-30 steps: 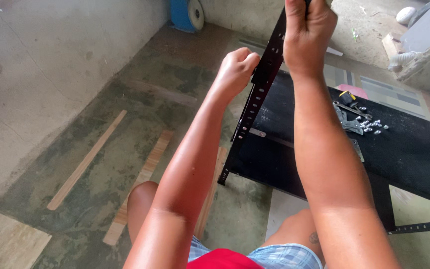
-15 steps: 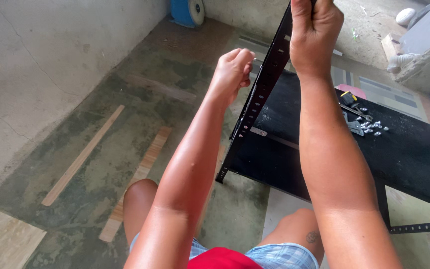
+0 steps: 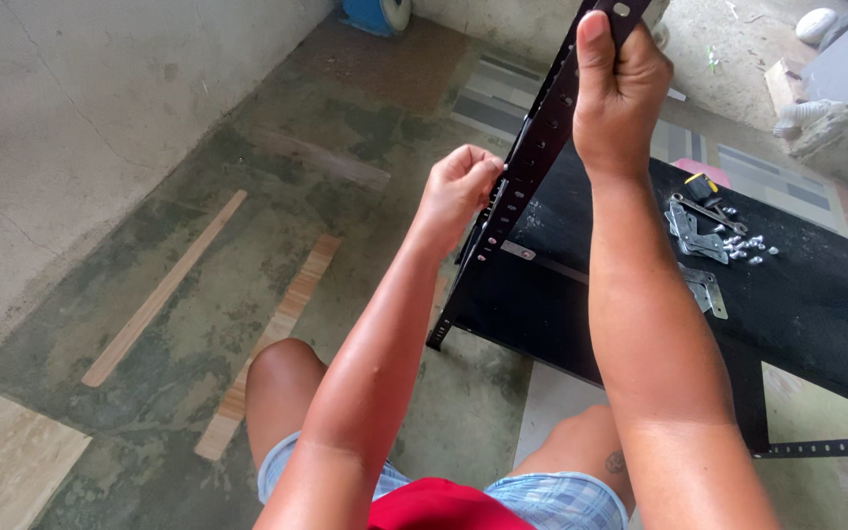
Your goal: The person assembles a metal shelving unit by inserting bolts and nuts into a perforated metal rail and tightening them with a wrench. They then attach the rail to the frame of the shelving unit.
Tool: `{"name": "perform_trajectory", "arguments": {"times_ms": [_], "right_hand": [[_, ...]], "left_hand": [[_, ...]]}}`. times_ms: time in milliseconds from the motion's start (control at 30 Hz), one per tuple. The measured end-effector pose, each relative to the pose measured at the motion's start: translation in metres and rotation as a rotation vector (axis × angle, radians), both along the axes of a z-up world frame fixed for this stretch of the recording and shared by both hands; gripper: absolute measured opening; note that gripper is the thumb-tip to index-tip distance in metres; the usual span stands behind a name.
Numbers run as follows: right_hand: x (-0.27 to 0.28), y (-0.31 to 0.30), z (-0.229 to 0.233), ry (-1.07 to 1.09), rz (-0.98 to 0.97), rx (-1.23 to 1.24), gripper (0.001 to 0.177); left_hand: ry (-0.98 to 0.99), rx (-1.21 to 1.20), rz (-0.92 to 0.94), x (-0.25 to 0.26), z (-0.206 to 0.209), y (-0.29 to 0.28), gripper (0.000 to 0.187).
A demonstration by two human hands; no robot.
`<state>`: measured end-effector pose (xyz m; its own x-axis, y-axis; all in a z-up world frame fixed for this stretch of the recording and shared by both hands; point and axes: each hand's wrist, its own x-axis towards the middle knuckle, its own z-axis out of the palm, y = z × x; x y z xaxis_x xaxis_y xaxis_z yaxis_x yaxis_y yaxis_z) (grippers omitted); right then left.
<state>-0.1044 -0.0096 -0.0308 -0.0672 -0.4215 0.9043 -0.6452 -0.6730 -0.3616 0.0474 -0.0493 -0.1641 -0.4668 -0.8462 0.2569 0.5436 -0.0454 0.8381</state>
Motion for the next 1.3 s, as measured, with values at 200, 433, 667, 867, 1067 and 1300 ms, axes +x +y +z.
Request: {"name": "perform_trajectory", "arguments": {"times_ms": [200, 433, 667, 867, 1067, 1300], "right_hand": [[-0.005, 0.001, 0.001, 0.045, -0.017, 0.011, 0.048], [-0.006, 0.002, 0.0, 0.044, -0.002, 0.031, 0.047], [-0.004, 0.003, 0.002, 0.062, 0.003, 0.015, 0.044], [-0.004, 0.005, 0.006, 0.051, 0.003, 0.03, 0.044], [-0.006, 0.003, 0.006, 0.082, -0.009, 0.008, 0.044], [-0.007, 0.005, 0.007, 0.064, 0.019, 0.042, 0.045]], "left_hand": [[-0.049, -0.15, 0.159, 0.002, -0.004, 0.026, 0.012], [-0.091, -0.295, 0.415, -0.008, 0.006, 0.055, 0.011], [-0.204, -0.546, 0.594, -0.007, 0.014, 0.061, 0.015], [-0.193, -0.569, 0.504, -0.007, 0.019, 0.057, 0.013], [-0.083, -0.477, 0.42, -0.01, 0.008, 0.05, 0.01], [-0.219, -0.292, 0.343, -0.015, 0.002, 0.033, 0.035]]}}
